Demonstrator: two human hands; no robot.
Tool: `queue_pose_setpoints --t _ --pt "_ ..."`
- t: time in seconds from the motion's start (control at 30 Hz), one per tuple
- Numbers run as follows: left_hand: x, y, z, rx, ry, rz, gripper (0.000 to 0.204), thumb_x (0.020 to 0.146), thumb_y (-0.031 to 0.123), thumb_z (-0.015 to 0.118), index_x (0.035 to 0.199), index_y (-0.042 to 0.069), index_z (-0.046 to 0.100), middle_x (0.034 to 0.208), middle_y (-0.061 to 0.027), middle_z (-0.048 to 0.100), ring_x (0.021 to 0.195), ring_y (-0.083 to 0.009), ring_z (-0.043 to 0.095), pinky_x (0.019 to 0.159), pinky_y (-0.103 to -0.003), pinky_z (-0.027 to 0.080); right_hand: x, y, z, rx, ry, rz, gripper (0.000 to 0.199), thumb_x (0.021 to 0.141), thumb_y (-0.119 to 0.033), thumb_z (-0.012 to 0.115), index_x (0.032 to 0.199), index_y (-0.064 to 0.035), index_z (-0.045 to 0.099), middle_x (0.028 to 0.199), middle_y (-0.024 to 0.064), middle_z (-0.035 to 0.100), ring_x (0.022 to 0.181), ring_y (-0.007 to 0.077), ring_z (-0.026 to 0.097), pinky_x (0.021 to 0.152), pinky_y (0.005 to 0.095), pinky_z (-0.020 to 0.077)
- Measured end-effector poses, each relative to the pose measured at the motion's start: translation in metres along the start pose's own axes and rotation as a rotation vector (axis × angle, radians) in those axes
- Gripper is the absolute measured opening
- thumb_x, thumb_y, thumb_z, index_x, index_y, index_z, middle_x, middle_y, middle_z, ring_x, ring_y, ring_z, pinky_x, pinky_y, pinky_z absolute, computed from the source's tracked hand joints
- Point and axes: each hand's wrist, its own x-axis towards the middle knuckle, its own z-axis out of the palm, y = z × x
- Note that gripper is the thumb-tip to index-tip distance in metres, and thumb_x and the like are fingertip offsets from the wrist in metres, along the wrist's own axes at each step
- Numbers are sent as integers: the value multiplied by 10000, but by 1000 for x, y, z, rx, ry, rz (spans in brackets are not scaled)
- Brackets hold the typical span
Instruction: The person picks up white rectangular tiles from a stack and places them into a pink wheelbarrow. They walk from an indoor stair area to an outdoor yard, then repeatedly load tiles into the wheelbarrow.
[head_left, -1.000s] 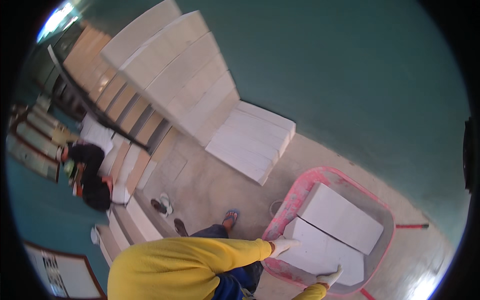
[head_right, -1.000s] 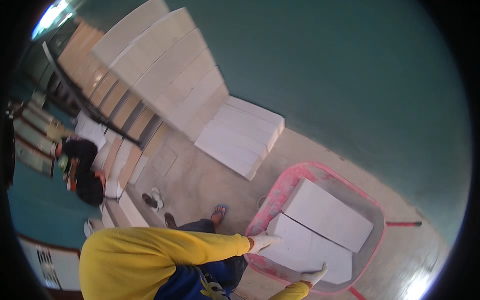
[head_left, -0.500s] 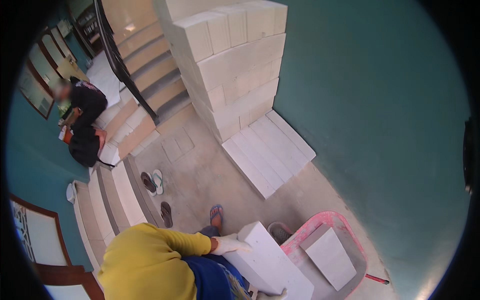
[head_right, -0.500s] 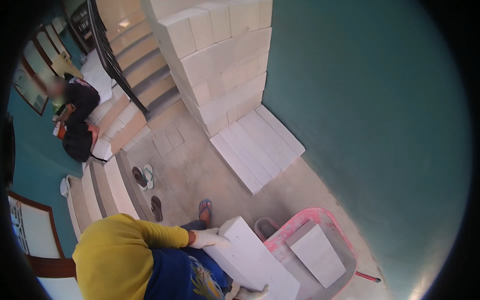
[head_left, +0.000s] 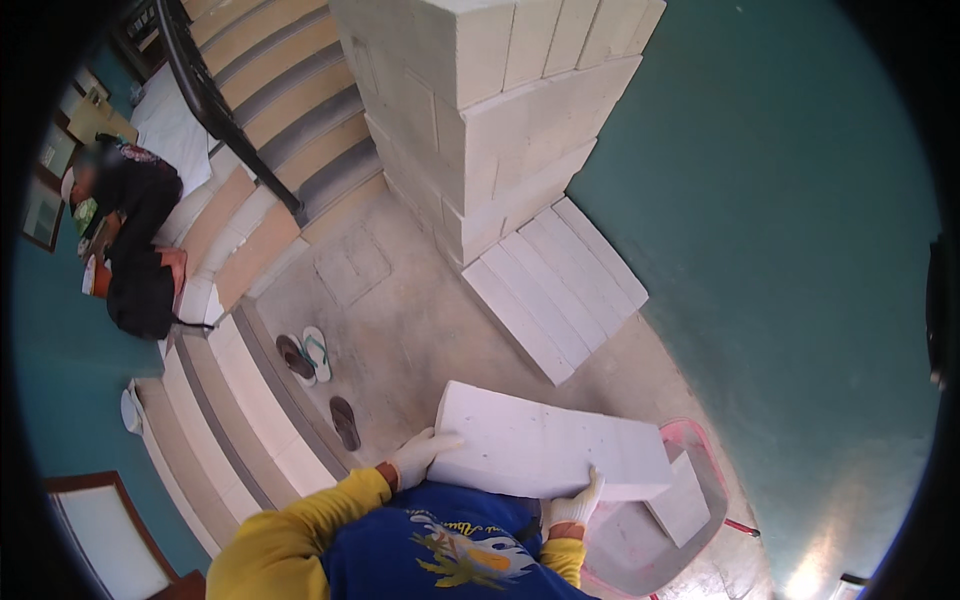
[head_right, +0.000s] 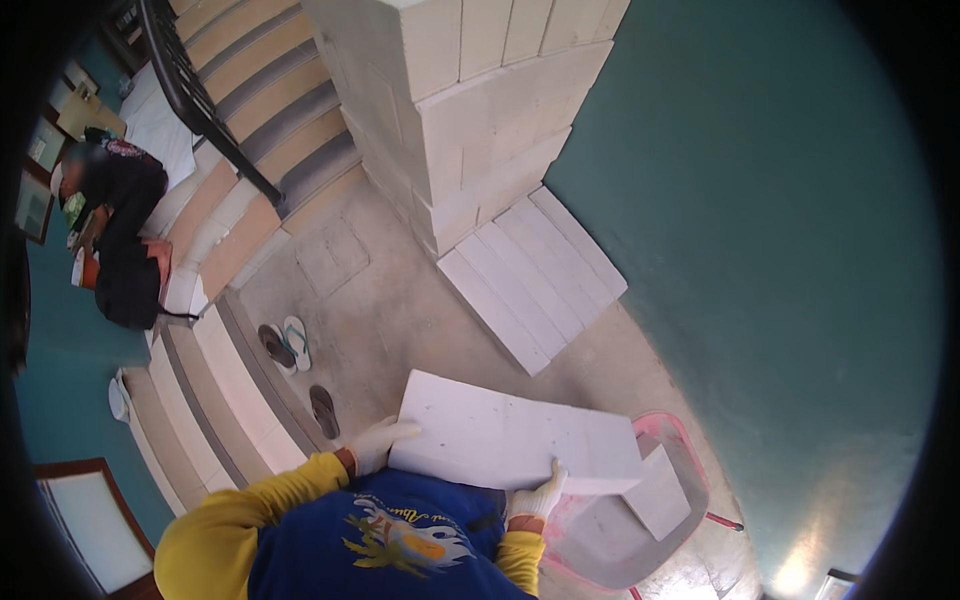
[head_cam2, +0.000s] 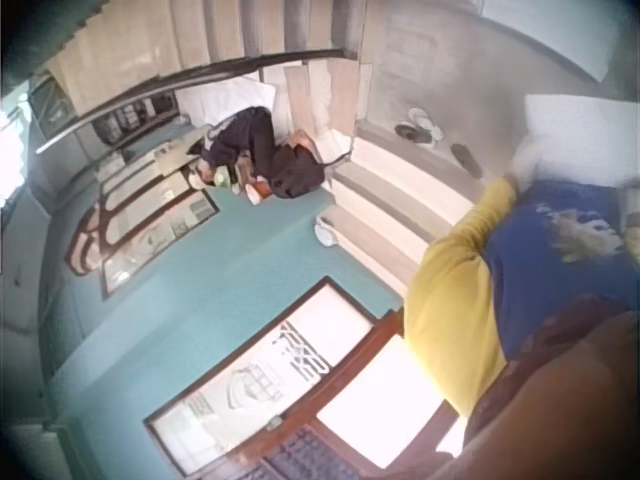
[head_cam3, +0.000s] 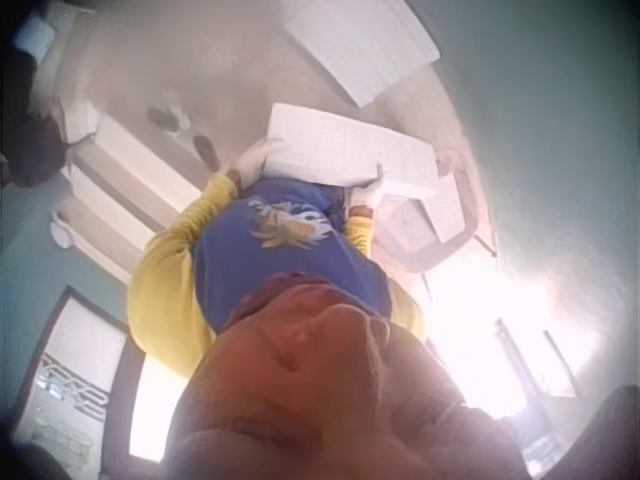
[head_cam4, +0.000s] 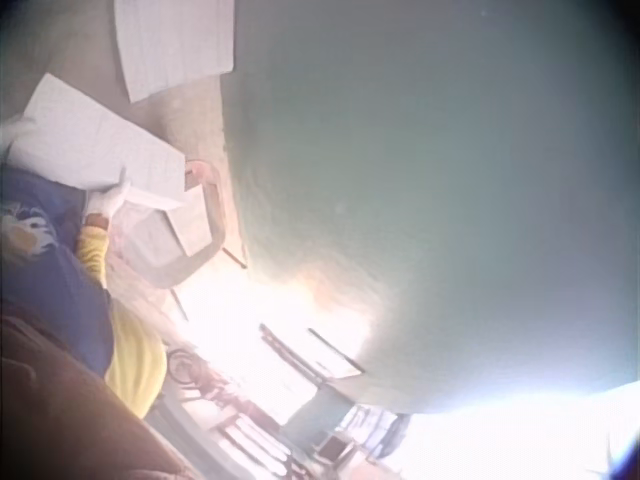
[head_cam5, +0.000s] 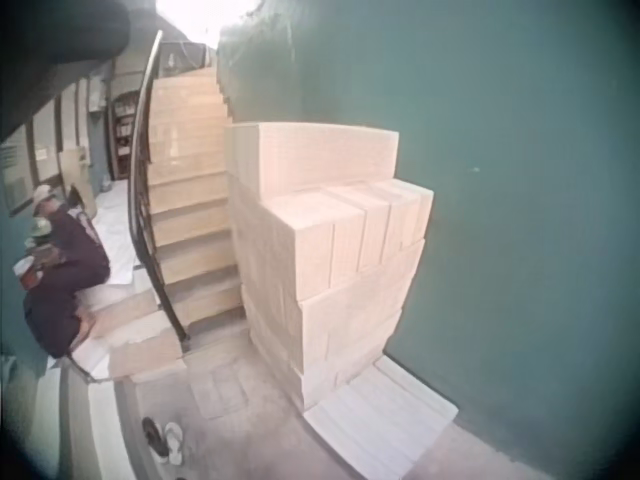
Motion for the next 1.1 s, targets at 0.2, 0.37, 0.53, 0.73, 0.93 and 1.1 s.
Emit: queue_pose_setpoints --t 0.2,0.37,0.53,0.73,0.93,1.1 --pt "17 62 -15 -194 177 -53 759 1011 382 690 1554 -68 409 1527 -248 537 1373 -337 574 1156 -404 458 104 19 132 -218 55 -168 664 815 -226 810 1425 -97 581 1383 92 616 1269 323 569 1114 495 455" --pt "87 207 -27 759 848 497 854 1034 354 640 1645 -83 235 1678 -281 347 1588 -374 295 1304 -413 207 200 27 260 -390 252 -323 969 696 -145 883 1525 -32 394 1369 142 592 1195 317 596 1046 506 510" --pt "50 457 95 1049 1048 1681 804 1086 422 541 1651 -58 230 1709 -222 278 1590 -352 278 1309 -473 196 285 44 367 -645 323 -282 1136 611 -209 942 1541 -22 315 1481 219 521 1313 380 563 1120 497 482" --pt "75 601 189 1420 1329 2088 838 1050 687 431 1658 121 317 1693 -171 354 1533 -417 403 1181 -591 452 364 32 507 -956 403 -121 1209 619 -348 924 1573 -28 255 1472 308 491 1358 475 523 1127 528 477" --pt "106 616 218 1180 1289 2127 887 968 411 782 1638 55 322 1628 -175 430 1462 -355 490 1129 -554 498 460 56 595 -1027 466 -153 1194 612 -361 920 1560 -52 263 1437 318 499 1339 486 521 1111 536 485" --pt "109 626 206 1344 1508 2095 849 1060 421 631 1629 -76 243 1694 -246 310 1510 -395 433 1217 -556 419 506 52 656 -1114 426 -91 1202 615 -377 930 1568 -64 267 1408 287 529 1340 468 518 1097 544 484"
